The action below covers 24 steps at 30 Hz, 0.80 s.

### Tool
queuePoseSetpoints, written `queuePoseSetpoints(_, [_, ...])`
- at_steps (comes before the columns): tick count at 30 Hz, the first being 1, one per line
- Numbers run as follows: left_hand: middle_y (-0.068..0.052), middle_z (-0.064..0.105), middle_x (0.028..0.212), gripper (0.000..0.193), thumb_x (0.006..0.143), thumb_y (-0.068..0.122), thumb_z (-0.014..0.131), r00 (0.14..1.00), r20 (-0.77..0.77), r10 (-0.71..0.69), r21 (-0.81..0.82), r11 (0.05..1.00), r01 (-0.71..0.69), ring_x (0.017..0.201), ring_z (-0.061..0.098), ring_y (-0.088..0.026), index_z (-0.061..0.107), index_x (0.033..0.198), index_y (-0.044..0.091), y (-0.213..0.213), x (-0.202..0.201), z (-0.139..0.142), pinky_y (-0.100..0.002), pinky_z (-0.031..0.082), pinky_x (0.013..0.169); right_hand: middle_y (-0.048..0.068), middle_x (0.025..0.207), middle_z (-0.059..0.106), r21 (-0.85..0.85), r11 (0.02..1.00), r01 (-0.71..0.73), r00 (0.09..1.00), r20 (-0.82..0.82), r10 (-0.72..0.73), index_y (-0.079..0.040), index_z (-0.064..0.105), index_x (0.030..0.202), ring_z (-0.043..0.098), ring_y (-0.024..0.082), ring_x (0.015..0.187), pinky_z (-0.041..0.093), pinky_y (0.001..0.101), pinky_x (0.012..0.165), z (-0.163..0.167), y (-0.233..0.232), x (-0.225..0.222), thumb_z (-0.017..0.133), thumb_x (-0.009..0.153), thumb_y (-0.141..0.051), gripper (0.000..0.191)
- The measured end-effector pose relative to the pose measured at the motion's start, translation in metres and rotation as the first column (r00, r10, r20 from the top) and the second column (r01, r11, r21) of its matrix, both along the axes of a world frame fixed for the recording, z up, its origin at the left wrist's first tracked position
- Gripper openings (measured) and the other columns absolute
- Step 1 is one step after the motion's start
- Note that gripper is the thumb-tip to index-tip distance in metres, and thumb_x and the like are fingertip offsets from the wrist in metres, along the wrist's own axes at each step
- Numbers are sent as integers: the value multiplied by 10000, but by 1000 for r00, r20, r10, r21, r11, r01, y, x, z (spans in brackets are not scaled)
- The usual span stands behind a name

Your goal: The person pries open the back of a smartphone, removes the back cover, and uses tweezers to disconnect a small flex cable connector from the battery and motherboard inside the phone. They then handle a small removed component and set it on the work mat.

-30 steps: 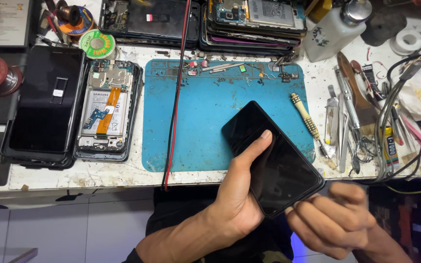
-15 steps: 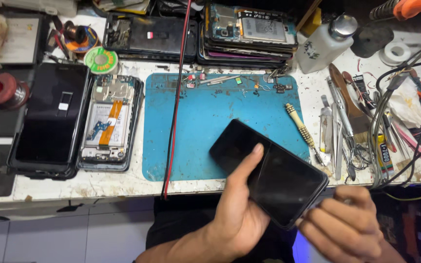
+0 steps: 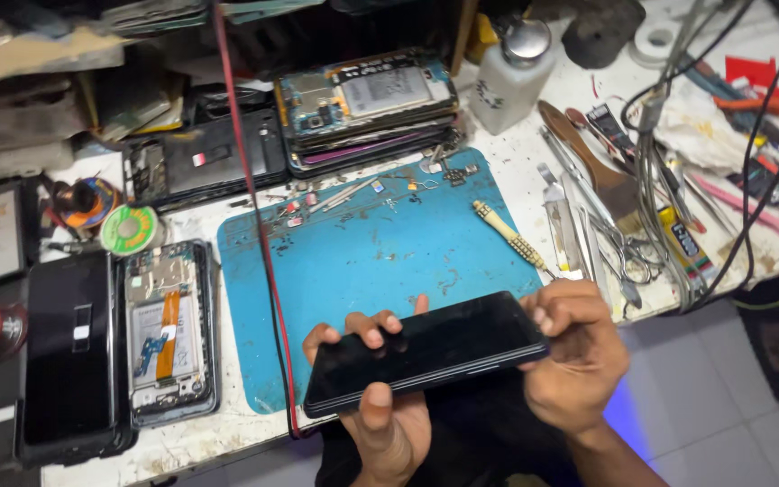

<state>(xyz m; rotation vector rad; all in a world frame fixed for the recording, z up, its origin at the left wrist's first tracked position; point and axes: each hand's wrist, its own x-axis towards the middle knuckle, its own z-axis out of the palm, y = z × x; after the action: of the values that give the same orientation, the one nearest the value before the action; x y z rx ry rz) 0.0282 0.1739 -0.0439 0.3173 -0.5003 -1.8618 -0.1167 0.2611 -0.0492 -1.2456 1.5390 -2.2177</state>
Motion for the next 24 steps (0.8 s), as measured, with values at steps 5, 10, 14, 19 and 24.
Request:
queuePoseSetpoints(5, [-72,481,1102,661,811,192,885,999,-7,50,-21,998,-50,1146,548,-271,393,1252,203,8,7,-14,-780,288,1188,82,1068,487,-8,1000,-7,1000,18,7,-47,475,1045,511,164,947,539,377,959,-8,2,11,538,687,279,489])
queuePoseSetpoints(10, [-76,478,1086,647,811,167,870,998,-7,66,-58,996,-66,1130,553,-269,403,1259,188,8,9,-20,-808,306,1224,89,1036,489,-18,999,48,997,-66,-49,-41,466,1014,508,157,889,546,352,848,-8,1,14,658,709,292,491])
queuePoseSetpoints(14, [-76,474,1083,650,805,171,869,996,49,73,-23,997,-72,1124,556,-268,398,1253,183,10,11,-22,-791,305,1174,99,1012,505,-22,991,135,982,-132,-136,-17,469,1025,518,157,847,572,346,761,-10,0,17,612,757,326,458])
queuePoseSetpoints(19, [-78,483,1076,677,811,198,893,981,117,154,-75,987,-145,1084,574,-257,386,1260,196,12,12,-24,-802,389,1177,136,1022,517,-11,993,116,962,-248,-115,0,472,1032,558,182,848,570,362,756,-11,1,10,481,643,275,476])
queuePoseSetpoints(24, [-74,493,1073,701,810,183,915,949,202,243,-143,966,-216,1099,585,-249,370,1249,213,13,9,-21,-772,446,1161,140,998,570,130,953,273,856,-486,-179,11,516,1020,613,203,835,558,325,727,-2,-2,4,602,680,259,430])
